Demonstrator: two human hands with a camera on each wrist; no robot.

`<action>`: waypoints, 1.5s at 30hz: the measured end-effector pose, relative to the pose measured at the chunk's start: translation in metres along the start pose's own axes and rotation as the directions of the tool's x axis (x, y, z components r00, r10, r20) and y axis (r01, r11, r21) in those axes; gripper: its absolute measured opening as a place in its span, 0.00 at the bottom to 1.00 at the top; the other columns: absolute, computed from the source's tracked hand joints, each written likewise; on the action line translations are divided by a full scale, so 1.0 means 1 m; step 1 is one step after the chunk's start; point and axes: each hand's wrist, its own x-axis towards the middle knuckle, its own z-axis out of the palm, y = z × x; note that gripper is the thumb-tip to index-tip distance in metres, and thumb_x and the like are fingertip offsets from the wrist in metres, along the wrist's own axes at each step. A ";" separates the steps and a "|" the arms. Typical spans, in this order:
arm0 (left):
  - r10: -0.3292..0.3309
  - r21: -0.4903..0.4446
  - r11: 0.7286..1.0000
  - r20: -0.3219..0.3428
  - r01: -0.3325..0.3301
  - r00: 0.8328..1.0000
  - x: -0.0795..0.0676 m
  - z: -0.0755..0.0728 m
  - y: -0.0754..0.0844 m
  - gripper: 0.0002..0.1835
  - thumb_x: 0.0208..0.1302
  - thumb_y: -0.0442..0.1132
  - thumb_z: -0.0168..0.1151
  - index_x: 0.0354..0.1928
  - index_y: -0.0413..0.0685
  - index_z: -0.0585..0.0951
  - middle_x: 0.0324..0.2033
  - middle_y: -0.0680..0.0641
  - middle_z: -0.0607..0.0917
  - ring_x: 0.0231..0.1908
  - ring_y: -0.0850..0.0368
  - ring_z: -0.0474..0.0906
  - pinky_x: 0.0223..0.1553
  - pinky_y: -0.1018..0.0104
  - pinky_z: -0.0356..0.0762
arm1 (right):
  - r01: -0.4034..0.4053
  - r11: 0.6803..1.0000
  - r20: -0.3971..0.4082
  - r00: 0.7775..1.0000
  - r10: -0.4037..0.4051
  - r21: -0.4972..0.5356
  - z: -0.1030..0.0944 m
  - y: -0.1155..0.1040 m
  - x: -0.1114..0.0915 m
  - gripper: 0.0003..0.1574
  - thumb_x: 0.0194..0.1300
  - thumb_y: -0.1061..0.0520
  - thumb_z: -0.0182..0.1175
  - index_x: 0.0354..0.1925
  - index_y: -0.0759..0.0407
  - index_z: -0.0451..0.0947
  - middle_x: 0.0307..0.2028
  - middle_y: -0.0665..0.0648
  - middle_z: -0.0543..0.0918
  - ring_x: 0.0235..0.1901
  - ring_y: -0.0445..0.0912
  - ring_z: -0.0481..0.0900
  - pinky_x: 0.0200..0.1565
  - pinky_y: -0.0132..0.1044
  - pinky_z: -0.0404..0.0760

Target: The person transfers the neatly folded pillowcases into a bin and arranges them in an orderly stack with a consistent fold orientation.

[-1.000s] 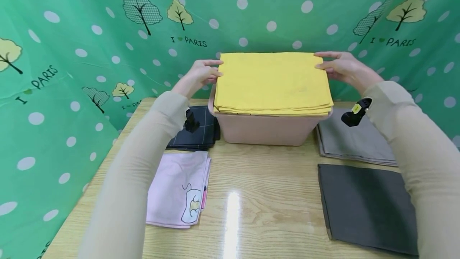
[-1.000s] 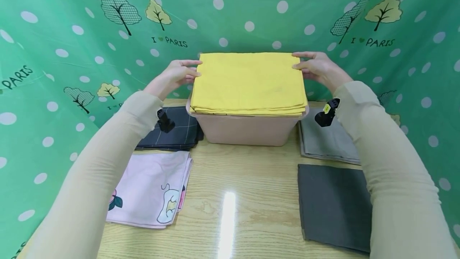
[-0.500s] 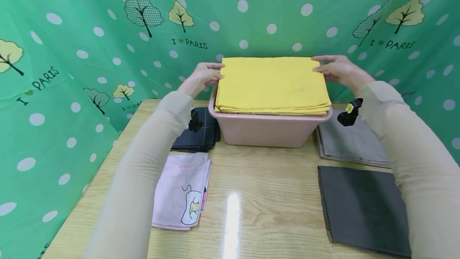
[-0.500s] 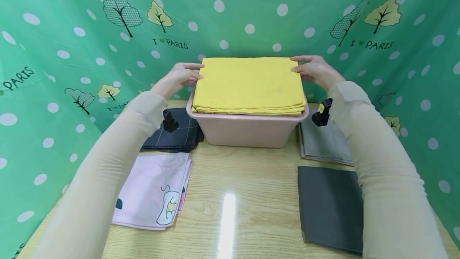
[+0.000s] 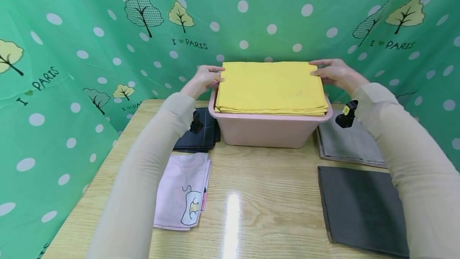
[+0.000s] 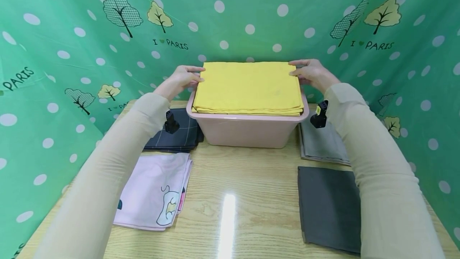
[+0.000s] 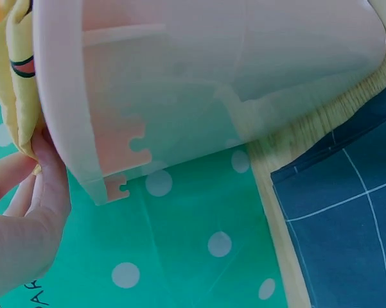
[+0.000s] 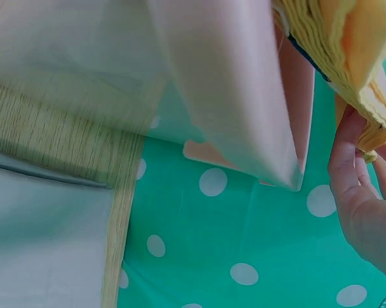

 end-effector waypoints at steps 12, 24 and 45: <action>0.050 0.051 0.997 0.008 -0.050 0.999 0.003 0.003 -0.007 0.23 0.55 0.28 0.59 0.54 0.50 0.74 0.47 0.48 0.75 0.16 0.64 0.66 0.23 0.75 0.72 | -0.012 0.993 -0.036 0.999 0.008 -0.121 0.003 0.006 0.003 0.38 0.58 0.59 0.57 0.65 0.53 0.56 0.27 0.43 0.76 0.22 0.37 0.76 0.28 0.28 0.77; 0.142 0.191 0.973 -0.033 -0.133 0.989 0.000 0.008 -0.011 0.21 0.54 0.28 0.59 0.53 0.44 0.74 0.49 0.44 0.75 0.23 0.64 0.73 0.28 0.74 0.76 | -0.017 0.951 -0.076 0.997 -0.007 -0.308 0.007 0.011 0.007 0.35 0.61 0.57 0.54 0.65 0.57 0.56 0.43 0.53 0.69 0.22 0.35 0.73 0.30 0.28 0.76; 0.371 0.170 0.912 0.053 -0.374 0.927 -0.050 0.018 -0.013 0.17 0.59 0.32 0.54 0.51 0.43 0.75 0.39 0.41 0.78 0.28 0.54 0.76 0.30 0.67 0.77 | 0.285 0.720 0.009 0.932 -0.361 -0.633 0.001 0.020 -0.044 0.30 0.63 0.50 0.51 0.57 0.67 0.66 0.43 0.69 0.75 0.26 0.40 0.77 0.28 0.33 0.78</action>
